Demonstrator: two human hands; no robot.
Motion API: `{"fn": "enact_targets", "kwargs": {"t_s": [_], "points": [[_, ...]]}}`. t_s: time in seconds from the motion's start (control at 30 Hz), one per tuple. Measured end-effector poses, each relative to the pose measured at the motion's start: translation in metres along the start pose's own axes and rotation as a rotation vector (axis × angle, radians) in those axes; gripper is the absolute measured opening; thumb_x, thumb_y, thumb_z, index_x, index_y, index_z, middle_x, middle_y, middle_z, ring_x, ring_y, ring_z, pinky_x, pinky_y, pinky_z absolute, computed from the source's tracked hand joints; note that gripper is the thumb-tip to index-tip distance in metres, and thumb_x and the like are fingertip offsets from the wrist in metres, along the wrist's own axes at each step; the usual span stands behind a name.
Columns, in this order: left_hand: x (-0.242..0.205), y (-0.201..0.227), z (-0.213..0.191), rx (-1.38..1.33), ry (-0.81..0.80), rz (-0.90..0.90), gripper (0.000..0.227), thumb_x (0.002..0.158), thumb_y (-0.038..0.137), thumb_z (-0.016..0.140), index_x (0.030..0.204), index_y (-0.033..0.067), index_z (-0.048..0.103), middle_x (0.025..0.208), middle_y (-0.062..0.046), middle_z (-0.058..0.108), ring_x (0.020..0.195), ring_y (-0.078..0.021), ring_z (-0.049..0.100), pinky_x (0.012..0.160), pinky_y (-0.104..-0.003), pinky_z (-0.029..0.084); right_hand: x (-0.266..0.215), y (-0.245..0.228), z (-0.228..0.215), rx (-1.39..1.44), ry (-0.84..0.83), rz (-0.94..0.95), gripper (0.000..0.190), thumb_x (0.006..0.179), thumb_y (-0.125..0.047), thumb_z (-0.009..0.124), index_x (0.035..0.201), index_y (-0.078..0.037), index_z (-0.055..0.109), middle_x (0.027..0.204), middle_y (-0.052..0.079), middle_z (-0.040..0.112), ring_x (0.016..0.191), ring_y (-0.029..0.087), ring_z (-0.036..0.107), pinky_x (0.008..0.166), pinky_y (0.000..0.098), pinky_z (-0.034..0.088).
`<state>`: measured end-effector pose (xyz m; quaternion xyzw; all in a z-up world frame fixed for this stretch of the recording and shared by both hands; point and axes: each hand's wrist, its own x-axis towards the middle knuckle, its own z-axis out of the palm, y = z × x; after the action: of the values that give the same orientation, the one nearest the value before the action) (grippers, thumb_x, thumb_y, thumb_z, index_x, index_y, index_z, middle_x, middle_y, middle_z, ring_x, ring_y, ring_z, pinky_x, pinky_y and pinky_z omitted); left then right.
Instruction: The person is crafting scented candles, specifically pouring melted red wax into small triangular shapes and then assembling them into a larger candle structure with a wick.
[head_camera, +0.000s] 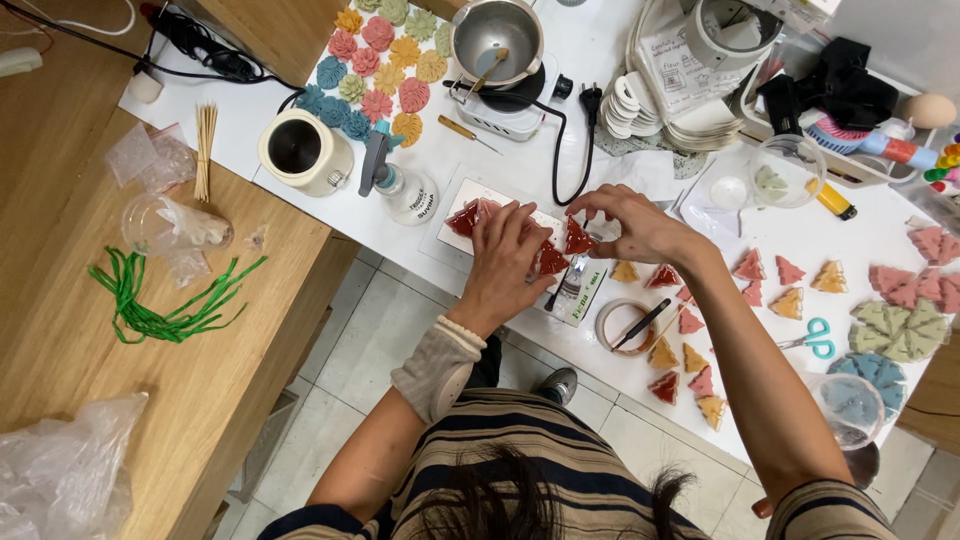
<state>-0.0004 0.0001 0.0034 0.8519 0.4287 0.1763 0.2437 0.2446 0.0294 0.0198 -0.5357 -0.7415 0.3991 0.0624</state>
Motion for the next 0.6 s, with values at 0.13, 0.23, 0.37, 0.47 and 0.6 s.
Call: {"fn": "enact_targets", "kwargs": {"t_s": [0.13,0.23,0.37,0.47,0.6], "points": [[-0.002,-0.001,0.002,-0.005,0.0,0.002,0.069,0.069,0.029,0.09,0.129,0.0068,0.063,0.149,-0.016,0.043,0.146,-0.0352,0.029,0.124,-0.061,0.012,-0.002,-0.003,0.001,-0.005,0.009,0.069,0.067,0.07,-0.029,0.087,0.132,-0.021,0.061,0.118,0.01,0.061,0.116,0.029,0.057,0.101,0.0445,0.046],[-0.002,-0.002,0.005,-0.011,-0.007,0.006,0.072,0.07,0.029,0.09,0.131,0.0064,0.061,0.149,-0.016,0.043,0.147,-0.035,0.03,0.123,-0.06,0.013,-0.004,-0.002,0.005,0.001,0.052,0.077,0.068,0.069,-0.034,0.087,0.13,-0.018,0.061,0.11,0.01,0.061,0.111,0.029,0.058,0.097,0.0453,0.047],[-0.001,-0.003,0.004,-0.017,0.006,0.027,0.076,0.07,0.034,0.089,0.135,0.006,0.059,0.149,-0.017,0.042,0.146,-0.0359,0.029,0.121,-0.061,0.012,-0.009,-0.006,0.012,-0.016,0.168,0.064,0.067,0.067,-0.038,0.09,0.122,-0.011,0.063,0.107,0.009,0.062,0.105,0.03,0.059,0.094,0.0442,0.048],[-0.001,-0.005,0.003,-0.008,0.025,0.045,0.075,0.073,0.037,0.088,0.135,0.0059,0.06,0.149,-0.018,0.042,0.145,-0.0364,0.029,0.121,-0.062,0.012,-0.013,-0.01,0.013,0.016,0.219,0.104,0.07,0.065,-0.041,0.092,0.12,-0.009,0.064,0.106,0.009,0.063,0.099,0.03,0.06,0.089,0.0427,0.05],[-0.003,-0.006,-0.001,-0.017,0.044,0.039,0.072,0.075,0.039,0.087,0.133,0.0042,0.06,0.15,-0.019,0.043,0.146,-0.0369,0.029,0.121,-0.06,0.015,-0.013,-0.009,0.017,0.014,0.258,0.078,0.07,0.063,-0.042,0.093,0.118,-0.008,0.066,0.102,0.009,0.067,0.093,0.029,0.063,0.086,0.0421,0.051]]}}
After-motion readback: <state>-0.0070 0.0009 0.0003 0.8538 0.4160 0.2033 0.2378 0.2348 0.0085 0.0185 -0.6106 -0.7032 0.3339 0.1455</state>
